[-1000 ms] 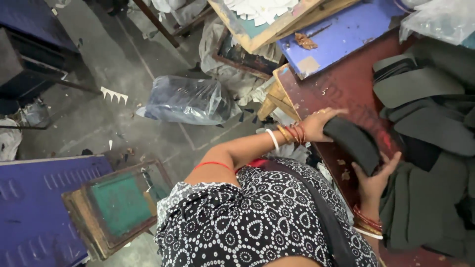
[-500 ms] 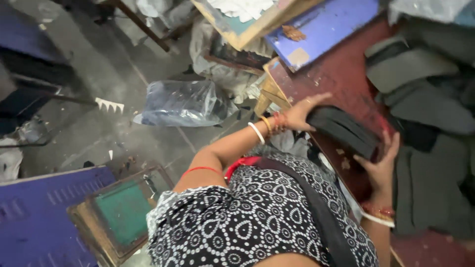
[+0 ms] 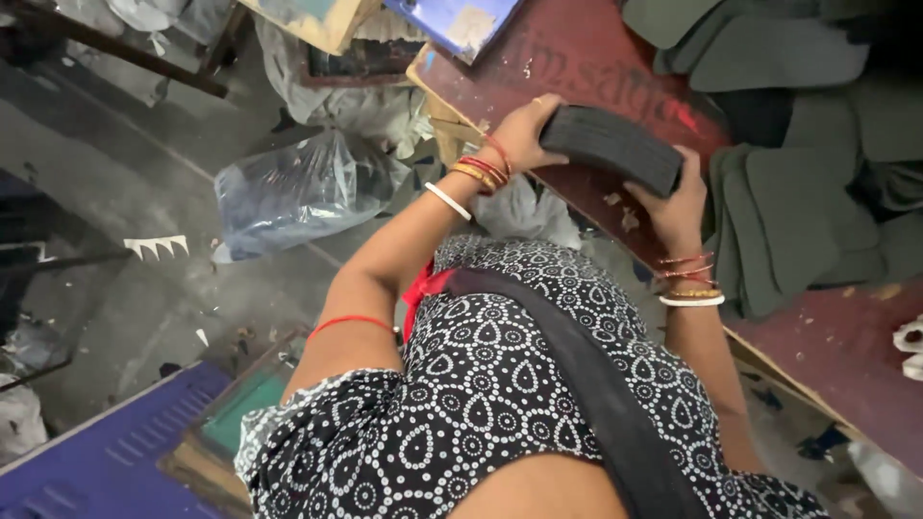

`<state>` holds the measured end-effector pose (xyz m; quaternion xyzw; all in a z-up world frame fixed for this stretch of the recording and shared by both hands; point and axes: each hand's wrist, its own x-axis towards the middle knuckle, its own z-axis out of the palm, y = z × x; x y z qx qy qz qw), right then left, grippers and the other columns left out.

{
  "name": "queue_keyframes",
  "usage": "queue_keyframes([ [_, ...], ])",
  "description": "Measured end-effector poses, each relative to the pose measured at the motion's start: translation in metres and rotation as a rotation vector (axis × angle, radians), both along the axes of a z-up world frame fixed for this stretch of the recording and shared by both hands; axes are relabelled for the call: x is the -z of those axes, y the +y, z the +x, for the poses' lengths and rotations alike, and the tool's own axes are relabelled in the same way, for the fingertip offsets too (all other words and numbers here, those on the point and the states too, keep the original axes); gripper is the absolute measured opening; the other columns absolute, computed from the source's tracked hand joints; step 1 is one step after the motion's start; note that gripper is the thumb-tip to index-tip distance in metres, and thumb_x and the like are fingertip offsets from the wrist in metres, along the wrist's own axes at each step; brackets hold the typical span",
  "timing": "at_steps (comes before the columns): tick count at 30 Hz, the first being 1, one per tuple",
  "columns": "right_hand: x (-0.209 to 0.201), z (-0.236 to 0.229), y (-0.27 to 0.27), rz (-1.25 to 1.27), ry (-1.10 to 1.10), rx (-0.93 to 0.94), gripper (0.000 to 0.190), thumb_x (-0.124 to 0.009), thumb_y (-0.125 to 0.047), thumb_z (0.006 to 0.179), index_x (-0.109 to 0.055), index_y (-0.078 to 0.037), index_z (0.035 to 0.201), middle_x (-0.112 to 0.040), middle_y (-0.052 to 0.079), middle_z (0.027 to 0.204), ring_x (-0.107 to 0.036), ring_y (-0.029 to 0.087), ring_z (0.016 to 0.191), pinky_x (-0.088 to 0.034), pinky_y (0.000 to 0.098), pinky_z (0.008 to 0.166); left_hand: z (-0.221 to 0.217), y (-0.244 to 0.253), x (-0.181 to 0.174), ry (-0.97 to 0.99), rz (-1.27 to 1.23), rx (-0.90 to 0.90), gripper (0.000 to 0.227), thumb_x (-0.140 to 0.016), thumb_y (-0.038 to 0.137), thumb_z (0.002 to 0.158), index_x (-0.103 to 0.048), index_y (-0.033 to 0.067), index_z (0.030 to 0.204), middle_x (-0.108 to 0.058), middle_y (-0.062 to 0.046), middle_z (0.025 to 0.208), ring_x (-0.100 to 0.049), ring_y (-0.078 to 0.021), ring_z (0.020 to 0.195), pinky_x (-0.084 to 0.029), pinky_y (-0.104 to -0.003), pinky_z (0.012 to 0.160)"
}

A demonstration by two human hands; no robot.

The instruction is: The person repeatedly picks up dark gray fabric pieces from a table, folds them, and stacks them into a neat pile. The hands handle each piece individually, aligning edges before placing it on the growing stack.

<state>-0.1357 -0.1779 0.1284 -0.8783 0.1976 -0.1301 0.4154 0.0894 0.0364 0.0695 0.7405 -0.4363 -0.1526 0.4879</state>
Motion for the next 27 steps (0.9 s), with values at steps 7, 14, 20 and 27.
queue_keyframes([
  [7, 0.013, -0.005, -0.023, -0.035, 0.148, -0.035, 0.073, -0.094, -0.019, 0.078, -0.053, -0.003, 0.136, -0.071, 0.02, 0.118, -0.07, 0.031, 0.112, -0.054, 0.042, 0.096, -0.011, 0.018, -0.04, 0.083, 0.108, 0.009, 0.075, -0.093, 0.028, 0.067, -0.056, 0.0108, 0.13, -0.07, -0.016, 0.111, -0.068, -0.0385, 0.105, -0.053, -0.046, 0.09],
  [14, -0.063, 0.072, -0.044, -0.006, 0.15, -0.176, 0.084, -0.095, -0.014, 0.073, -0.055, -0.003, 0.146, -0.068, 0.015, 0.136, -0.067, 0.028, 0.123, -0.055, 0.0406, 0.104, -0.006, 0.029, -0.024, 0.247, -0.04, -0.215, 0.075, -0.096, 0.034, 0.07, -0.057, 0.0084, 0.129, -0.076, -0.015, 0.109, -0.076, -0.0286, 0.106, -0.059, -0.038, 0.091],
  [20, -0.104, 0.086, -0.055, 0.175, -0.37, -0.16, 0.067, -0.076, 0.005, 0.1, -0.043, -0.006, 0.158, -0.057, 0.008, 0.147, -0.06, 0.017, 0.13, -0.054, 0.0319, 0.107, 0.013, 0.003, -0.011, 0.82, -0.352, -0.636, 0.074, -0.093, 0.033, 0.067, -0.062, -0.0041, 0.123, -0.076, -0.015, 0.106, -0.074, -0.0218, 0.092, -0.062, -0.035, 0.081],
  [27, -0.073, 0.002, -0.065, 0.166, -0.164, -0.058, 0.043, -0.074, -0.002, 0.107, -0.057, -0.001, 0.146, -0.067, 0.008, 0.134, -0.067, 0.014, 0.115, -0.055, 0.0293, 0.102, 0.025, -0.012, 0.016, 0.902, -0.181, -0.916, 0.073, -0.094, 0.038, 0.061, -0.07, -0.0084, 0.111, -0.078, -0.017, 0.103, -0.078, -0.0254, 0.089, -0.062, -0.036, 0.08],
])
